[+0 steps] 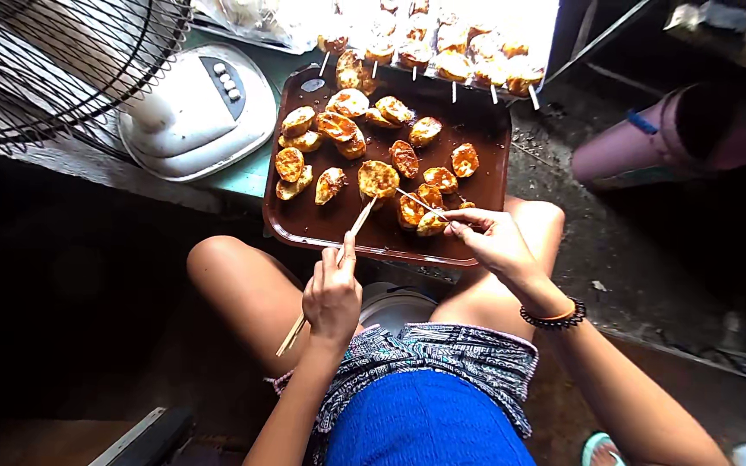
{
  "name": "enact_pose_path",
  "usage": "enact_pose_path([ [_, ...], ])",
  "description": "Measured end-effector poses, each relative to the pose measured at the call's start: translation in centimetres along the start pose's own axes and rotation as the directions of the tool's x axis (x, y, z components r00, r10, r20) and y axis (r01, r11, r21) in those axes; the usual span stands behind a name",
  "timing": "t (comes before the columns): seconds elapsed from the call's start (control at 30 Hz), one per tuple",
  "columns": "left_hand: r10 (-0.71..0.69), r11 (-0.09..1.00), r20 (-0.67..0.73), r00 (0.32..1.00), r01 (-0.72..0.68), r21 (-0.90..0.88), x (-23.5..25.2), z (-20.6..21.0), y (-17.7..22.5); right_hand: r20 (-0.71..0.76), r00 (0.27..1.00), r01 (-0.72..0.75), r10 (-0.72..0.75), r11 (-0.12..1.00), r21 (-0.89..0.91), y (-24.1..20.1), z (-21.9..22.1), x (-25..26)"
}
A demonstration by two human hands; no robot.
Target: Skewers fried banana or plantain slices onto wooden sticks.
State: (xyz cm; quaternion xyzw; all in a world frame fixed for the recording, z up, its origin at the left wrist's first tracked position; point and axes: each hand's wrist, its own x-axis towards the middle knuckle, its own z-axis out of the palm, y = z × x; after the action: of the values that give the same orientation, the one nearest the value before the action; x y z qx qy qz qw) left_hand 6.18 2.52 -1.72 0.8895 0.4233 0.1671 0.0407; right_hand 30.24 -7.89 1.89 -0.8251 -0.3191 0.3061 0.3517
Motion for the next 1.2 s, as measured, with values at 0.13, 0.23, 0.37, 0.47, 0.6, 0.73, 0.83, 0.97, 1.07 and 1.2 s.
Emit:
enact_pose_path([
  [0.13, 0.017, 1.000, 0.081, 0.997, -0.018, 0.021, 0.1, 1.6, 0.4, -0.034, 0.999, 0.030, -0.034, 0.995, -0.097, 0.5, 0.9, -0.2],
  [0.23, -0.034, 0.997, 0.177, 0.984, 0.021, 0.073, 1.0, 2.0, 0.8, -0.042, 0.998, 0.042, -0.050, 0.985, -0.168, 0.6, 0.9, -0.6],
  [0.37, -0.048, 0.996, 0.225, 0.973, 0.029, 0.089, 1.4, 2.0, 0.4, -0.079, 0.994, 0.054, -0.075, 0.969, -0.241, 1.2, 0.4, -1.3],
  [0.47, -0.057, 0.996, 0.242, 0.969, 0.040, 0.074, 1.5, 1.8, 0.6, -0.124, 0.987, 0.057, -0.103, 0.943, -0.328, 1.4, -0.7, -3.4],
  [0.6, -0.086, 0.996, 0.286, 0.954, 0.071, 0.062, 1.7, 1.3, 0.9, -0.255, 0.955, 0.025, -0.151, 0.897, -0.440, 0.9, -0.4, -6.9],
  [0.73, -0.086, 0.996, 0.276, 0.957, 0.075, 0.051, 1.7, 1.2, 0.9, -0.226, 0.966, 0.035, -0.127, 0.927, -0.373, 1.4, 2.0, -6.4],
  [0.83, -0.086, 0.996, 0.291, 0.953, 0.072, 0.060, 1.7, 1.2, 1.1, -0.244, 0.962, 0.063, -0.124, 0.967, -0.245, 1.5, 2.9, -5.7],
  [0.97, -0.082, 0.996, 0.301, 0.950, 0.063, 0.071, 1.7, 1.1, 1.2, -0.267, 0.957, 0.078, -0.116, 0.985, -0.151, 0.7, 2.6, -5.6],
  [1.07, -0.078, 0.996, 0.298, 0.951, 0.061, 0.068, 1.8, 1.0, 1.2, -0.290, 0.951, 0.079, -0.111, 0.990, -0.121, -0.5, 1.8, -4.9],
  [1.2, -0.070, 0.995, 0.278, 0.958, 0.048, 0.087, 1.8, 0.5, 0.9, -0.324, 0.929, 0.101, -0.176, 0.967, -0.235, -2.0, 0.2, -3.2],
])
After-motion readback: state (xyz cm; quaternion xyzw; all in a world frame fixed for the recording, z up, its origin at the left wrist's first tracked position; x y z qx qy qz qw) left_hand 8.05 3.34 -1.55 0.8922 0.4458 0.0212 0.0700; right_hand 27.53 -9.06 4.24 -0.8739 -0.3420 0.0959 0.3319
